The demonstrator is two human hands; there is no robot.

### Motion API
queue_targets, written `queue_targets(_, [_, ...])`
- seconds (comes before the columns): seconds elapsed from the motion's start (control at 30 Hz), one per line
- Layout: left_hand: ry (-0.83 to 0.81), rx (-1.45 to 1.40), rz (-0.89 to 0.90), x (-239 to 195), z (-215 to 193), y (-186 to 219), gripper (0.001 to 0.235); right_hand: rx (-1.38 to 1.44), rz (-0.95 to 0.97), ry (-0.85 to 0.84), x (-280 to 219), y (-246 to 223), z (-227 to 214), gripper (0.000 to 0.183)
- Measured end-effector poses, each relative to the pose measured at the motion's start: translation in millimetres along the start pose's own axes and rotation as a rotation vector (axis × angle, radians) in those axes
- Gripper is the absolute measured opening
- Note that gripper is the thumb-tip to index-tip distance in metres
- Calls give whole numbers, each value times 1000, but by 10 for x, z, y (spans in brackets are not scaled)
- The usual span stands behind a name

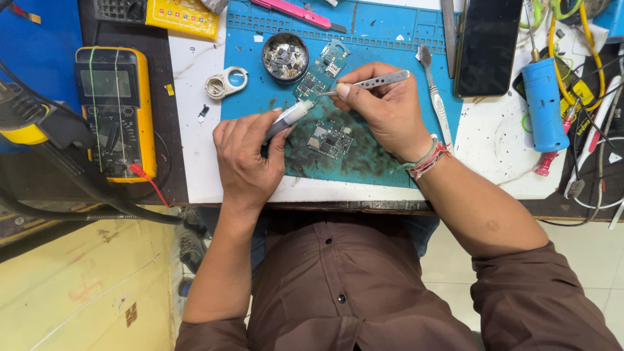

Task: The person uses a green-handled tool to work on a small circuit board placed on a blue mat. They then switch to using tweezers to manipulate small components on the board. The workspace includes a multimeter, a syringe, and other electronic tools.

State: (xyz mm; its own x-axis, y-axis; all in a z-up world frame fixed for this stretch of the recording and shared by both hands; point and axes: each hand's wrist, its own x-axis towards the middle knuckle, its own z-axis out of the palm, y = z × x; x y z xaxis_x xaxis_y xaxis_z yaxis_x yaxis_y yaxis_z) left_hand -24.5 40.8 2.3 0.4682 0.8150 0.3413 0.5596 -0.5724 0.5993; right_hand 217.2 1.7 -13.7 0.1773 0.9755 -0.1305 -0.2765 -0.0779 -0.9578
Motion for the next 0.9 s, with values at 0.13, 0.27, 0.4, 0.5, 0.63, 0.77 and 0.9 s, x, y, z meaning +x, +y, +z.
queue_targets(0.13, [0,1,-8,1,-2,3,25,-14,-6,10,7,5,-21,11])
queue_targets(0.27, [23,42,-19,-5,4,8,25,6,0,28,5,3,-30,10])
queue_targets(0.4, [41,164,-64,-21,29,14,29,32,-1,38,-1,-35,-68,11])
queue_targets(0.5, [20,217,-90,-43,35,10,33,37,-11,31,-11,-82,-102,11])
queue_targets(0.63, [52,293,-29,-61,49,32,38,-10,22,-56,-45,-221,-170,13])
queue_targets(0.77, [1,188,110,-177,57,119,37,-246,23,-116,-164,-321,-272,15])
queue_targets(0.9, [-66,74,118,-295,145,308,36,-311,-14,-79,-382,-245,-320,14])
